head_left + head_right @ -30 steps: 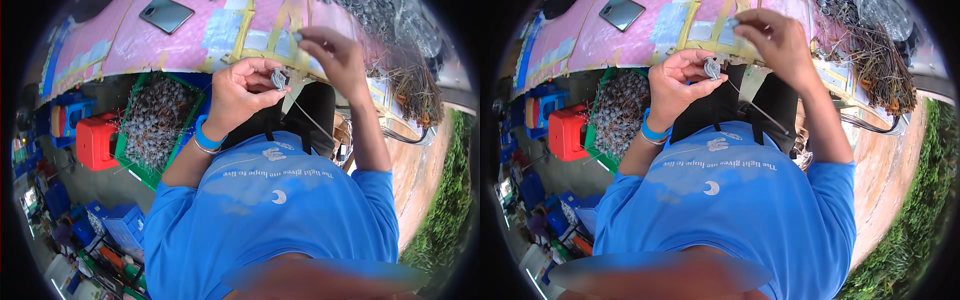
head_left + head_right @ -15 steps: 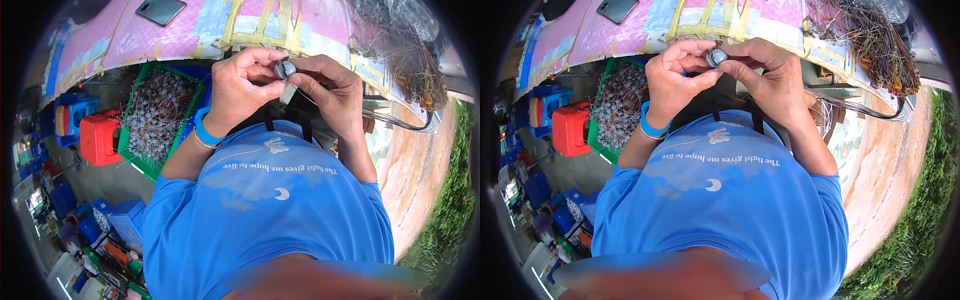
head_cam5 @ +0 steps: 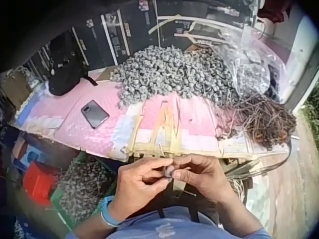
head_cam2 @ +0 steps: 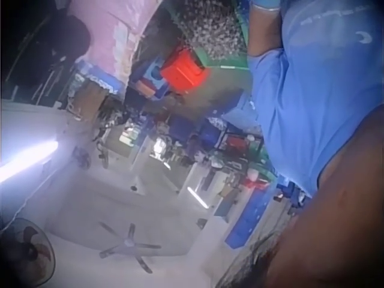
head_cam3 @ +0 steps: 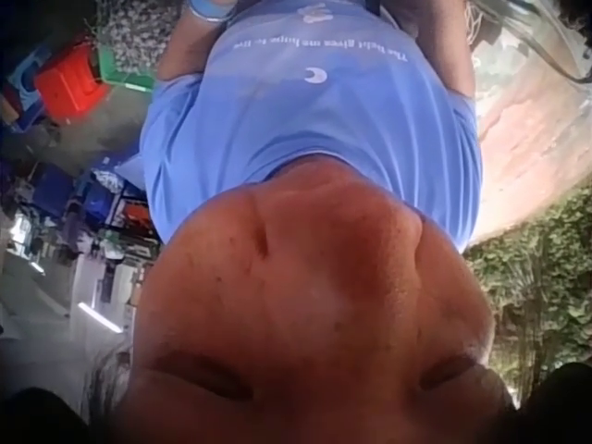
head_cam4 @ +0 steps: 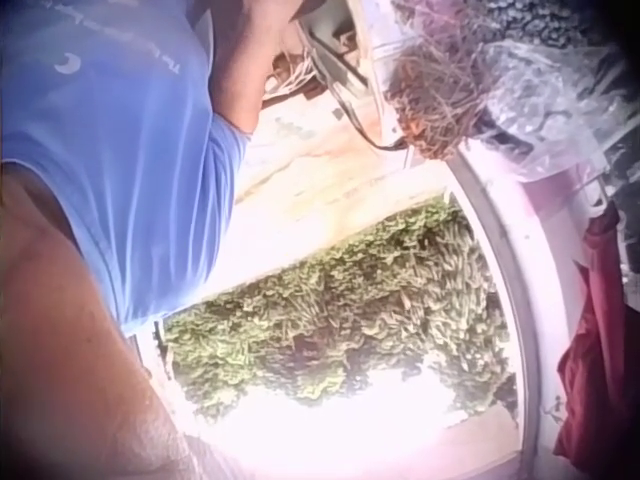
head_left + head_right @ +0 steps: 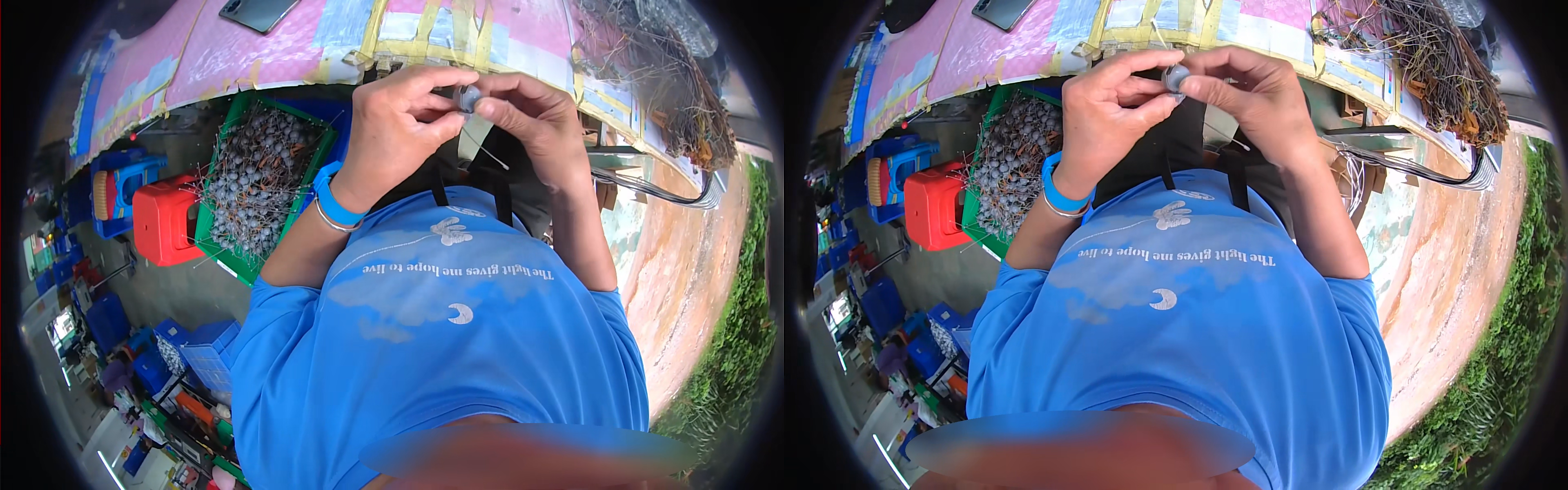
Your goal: Assembling small metal components into a fixture on a workbench.
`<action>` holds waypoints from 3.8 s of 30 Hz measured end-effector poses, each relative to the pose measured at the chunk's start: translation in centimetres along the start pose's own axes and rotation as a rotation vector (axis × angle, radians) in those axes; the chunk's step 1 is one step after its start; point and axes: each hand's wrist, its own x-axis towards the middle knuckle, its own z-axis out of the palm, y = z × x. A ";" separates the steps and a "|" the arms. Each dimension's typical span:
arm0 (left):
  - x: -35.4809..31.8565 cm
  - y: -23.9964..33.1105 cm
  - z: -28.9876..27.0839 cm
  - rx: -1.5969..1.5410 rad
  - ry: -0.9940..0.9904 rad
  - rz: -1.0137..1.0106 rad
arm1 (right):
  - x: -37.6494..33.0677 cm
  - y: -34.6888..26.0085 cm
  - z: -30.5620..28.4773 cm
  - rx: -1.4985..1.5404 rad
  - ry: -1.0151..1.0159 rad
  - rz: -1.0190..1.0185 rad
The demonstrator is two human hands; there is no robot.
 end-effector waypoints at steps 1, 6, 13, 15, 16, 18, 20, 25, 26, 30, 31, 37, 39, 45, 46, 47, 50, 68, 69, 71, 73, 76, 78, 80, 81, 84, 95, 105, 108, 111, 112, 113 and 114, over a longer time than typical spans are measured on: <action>0.1 -0.4 -0.1 -0.112 -0.040 -0.027 | 0.2 0.0 -0.3 0.097 0.004 -0.009; 0.3 -0.2 0.3 -0.308 -0.159 -0.086 | 0.1 0.9 -1.5 0.382 -0.200 0.048; 0.5 0.5 0.9 -0.375 -0.138 -0.065 | 0.8 0.1 -0.6 0.338 -0.164 -0.106; 0.6 0.5 1.3 -0.478 -0.006 -0.095 | 0.7 0.2 -0.3 0.322 -0.091 -0.092; 0.7 0.8 1.3 -0.478 -0.006 -0.095 | 0.8 0.2 -0.3 0.303 -0.021 -0.084; 1.0 1.4 1.4 -0.487 0.060 -0.092 | 0.9 0.6 0.4 0.350 0.057 -0.043; 0.7 0.3 1.8 -0.387 0.056 -0.116 | 1.0 1.3 0.8 0.293 0.110 -0.072; 0.4 -1.5 1.7 -0.162 0.149 0.148 | 0.7 1.6 1.0 0.270 0.262 -0.135; 0.4 -1.5 1.6 -0.162 0.146 0.148 | 0.7 1.7 0.7 0.286 0.287 -0.128; -0.1 -1.0 0.7 -0.074 0.173 0.145 | 0.5 1.8 0.5 0.318 0.307 -0.087; -0.4 -0.7 0.3 -0.013 0.159 0.119 | 0.5 1.7 0.6 0.319 0.304 -0.090; -2.7 -0.7 -3.8 0.078 0.201 -0.035 | 1.2 1.4 2.7 0.200 0.040 0.035; -4.4 -0.3 -7.9 0.209 0.303 -0.200 | 1.4 1.4 1.9 -0.047 0.041 -0.007; -12.1 -2.3 -22.1 0.380 0.448 -0.618 | 1.5 -1.3 -6.2 -0.878 0.526 -0.086; -12.9 -3.1 -23.0 0.381 0.518 -0.601 | 1.5 -1.8 -7.1 -1.049 0.569 -0.009; -12.2 -3.9 -22.9 0.333 0.502 -0.566 | 1.5 -1.6 -7.8 -1.150 0.579 0.022; -5.1 -5.7 -18.1 0.341 0.422 -0.460 | 1.8 -0.7 -8.8 -1.282 0.618 0.080; 14.9 -9.3 -7.4 0.538 0.063 0.042 | 3.1 -0.5 -9.3 -1.131 0.552 0.062; 13.9 -8.8 -6.9 0.212 0.050 -0.130 | 3.0 -0.7 -8.9 -1.089 0.491 0.064; 11.9 -6.3 -5.4 -0.122 0.031 -0.306 | 2.4 -1.1 -7.9 -0.940 0.464 0.072; 10.0 -4.3 -3.7 -0.381 0.082 -0.261 | 1.8 -1.0 -7.4 -0.647 0.447 0.043; 7.4 -2.6 -2.1 -0.611 0.033 -0.390 | 1.9 -2.1 -7.2 0.065 0.597 -0.197; 5.9 -2.6 -1.1 -0.691 0.012 -0.429 | 2.1 -2.8 -7.3 0.185 0.574 -0.299; 4.5 -2.1 0.2 -0.912 -0.046 -0.536 | 2.6 -3.3 -5.6 0.402 0.617 -0.265; 3.9 -1.5 0.9 -0.922 -0.051 -0.547 | 2.7 -2.6 -4.9 0.459 0.531 -0.202; 2.6 -1.9 2.0 -0.879 -0.084 -0.587 | 2.1 -1.0 -1.7 0.575 0.220 0.068; 1.6 -0.3 0.8 -0.734 -0.014 -0.416 | -0.5 -0.1 0.4 0.315 0.188 0.133; 1.3 -0.4 0.3 -0.841 0.112 -0.457 | -2.4 1.1 1.4 0.265 0.183 0.096; 1.3 -0.3 0.1 -0.907 0.118 -0.491 | -3.2 2.2 1.9 0.229 0.155 0.026; 1.1 -0.4 -0.1 -0.920 0.061 -0.510 | -2.2 2.8 1.1 -0.473 0.064 -0.320; 1.1 -0.4 -0.1 -0.901 0.013 -0.504 | -1.5 2.7 0.8 -0.474 0.064 -0.313; 1.0 -0.1 -0.1 -0.904 0.010 -0.511 | -0.9 2.7 0.5 -0.248 0.129 -0.200; 0.9 0.2 -0.1 -0.847 -0.050 -0.512 | -0.4 2.4 0.3 -0.023 0.193 -0.087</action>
